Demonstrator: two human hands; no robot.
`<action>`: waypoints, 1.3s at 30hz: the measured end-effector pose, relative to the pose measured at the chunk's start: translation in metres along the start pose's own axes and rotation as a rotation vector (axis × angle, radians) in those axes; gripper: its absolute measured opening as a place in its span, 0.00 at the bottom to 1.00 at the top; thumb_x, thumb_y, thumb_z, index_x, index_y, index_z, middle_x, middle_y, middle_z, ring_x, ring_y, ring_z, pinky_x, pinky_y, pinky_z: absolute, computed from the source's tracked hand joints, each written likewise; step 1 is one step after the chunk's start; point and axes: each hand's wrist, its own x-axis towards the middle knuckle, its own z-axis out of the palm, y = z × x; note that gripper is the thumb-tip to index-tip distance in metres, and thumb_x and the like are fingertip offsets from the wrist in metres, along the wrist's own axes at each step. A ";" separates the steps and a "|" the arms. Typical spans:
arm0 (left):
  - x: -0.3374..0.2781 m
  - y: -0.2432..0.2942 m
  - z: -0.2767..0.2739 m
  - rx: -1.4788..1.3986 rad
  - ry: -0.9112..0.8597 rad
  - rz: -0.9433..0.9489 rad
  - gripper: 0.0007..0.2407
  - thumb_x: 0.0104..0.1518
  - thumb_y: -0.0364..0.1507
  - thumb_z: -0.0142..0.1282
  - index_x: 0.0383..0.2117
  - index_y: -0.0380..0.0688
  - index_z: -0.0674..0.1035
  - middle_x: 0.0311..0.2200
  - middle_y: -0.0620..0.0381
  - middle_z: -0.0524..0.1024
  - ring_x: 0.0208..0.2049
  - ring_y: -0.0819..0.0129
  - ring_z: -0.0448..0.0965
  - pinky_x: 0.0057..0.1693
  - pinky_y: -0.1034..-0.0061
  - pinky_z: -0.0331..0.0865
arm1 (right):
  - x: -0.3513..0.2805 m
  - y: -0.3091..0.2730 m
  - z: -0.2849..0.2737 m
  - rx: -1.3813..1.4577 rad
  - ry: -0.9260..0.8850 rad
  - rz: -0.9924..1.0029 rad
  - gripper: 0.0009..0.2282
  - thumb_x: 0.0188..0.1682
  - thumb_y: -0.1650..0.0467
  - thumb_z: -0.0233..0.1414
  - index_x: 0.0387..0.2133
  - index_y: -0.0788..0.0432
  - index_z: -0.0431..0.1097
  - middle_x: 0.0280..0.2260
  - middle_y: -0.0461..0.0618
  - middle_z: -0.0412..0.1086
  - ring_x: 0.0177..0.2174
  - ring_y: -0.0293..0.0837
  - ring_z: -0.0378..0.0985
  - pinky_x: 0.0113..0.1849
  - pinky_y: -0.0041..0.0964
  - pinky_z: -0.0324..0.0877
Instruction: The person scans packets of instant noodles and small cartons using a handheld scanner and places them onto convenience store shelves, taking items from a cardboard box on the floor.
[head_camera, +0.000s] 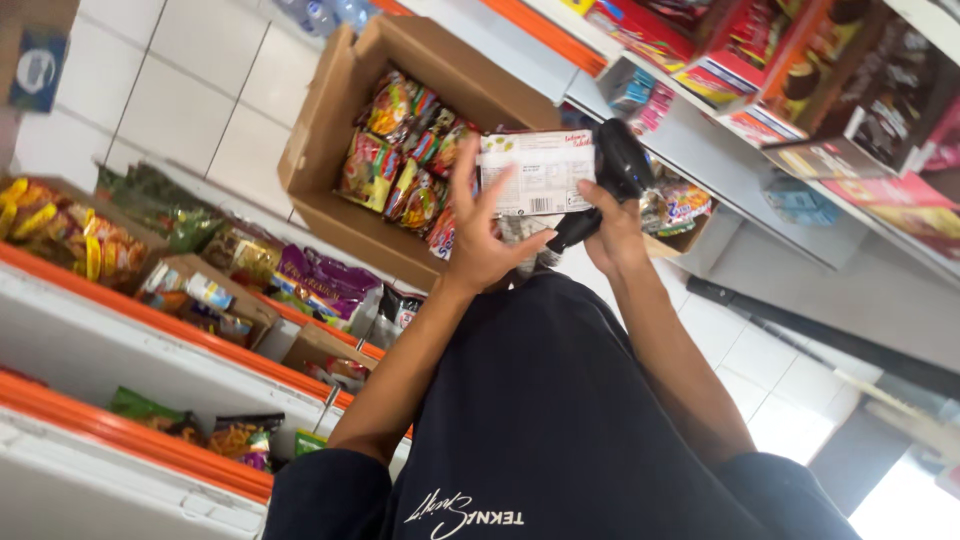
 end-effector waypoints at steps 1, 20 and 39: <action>0.002 0.006 0.006 -0.205 0.070 -0.088 0.32 0.50 0.28 0.70 0.62 0.42 0.65 0.67 0.39 0.53 0.69 0.46 0.54 0.71 0.57 0.55 | -0.003 -0.009 -0.001 0.027 -0.035 -0.033 0.24 0.47 0.79 0.59 0.58 0.63 0.64 0.53 0.56 0.71 0.54 0.50 0.75 0.59 0.47 0.70; 0.025 0.003 0.066 -1.025 -0.272 -0.841 0.20 0.65 0.21 0.53 0.63 0.38 0.66 0.53 0.49 0.75 0.53 0.62 0.79 0.54 0.65 0.81 | -0.033 -0.061 -0.084 -0.044 0.084 -0.219 0.21 0.47 0.82 0.60 0.54 0.57 0.69 0.47 0.43 0.70 0.50 0.38 0.73 0.54 0.37 0.69; 0.026 -0.014 0.090 -1.170 -0.090 -0.866 0.21 0.63 0.20 0.55 0.61 0.38 0.64 0.54 0.46 0.75 0.52 0.58 0.80 0.55 0.61 0.81 | -0.062 -0.074 -0.057 -0.456 0.029 -0.184 0.11 0.51 0.75 0.58 0.46 0.63 0.70 0.31 0.48 0.72 0.28 0.37 0.76 0.32 0.33 0.74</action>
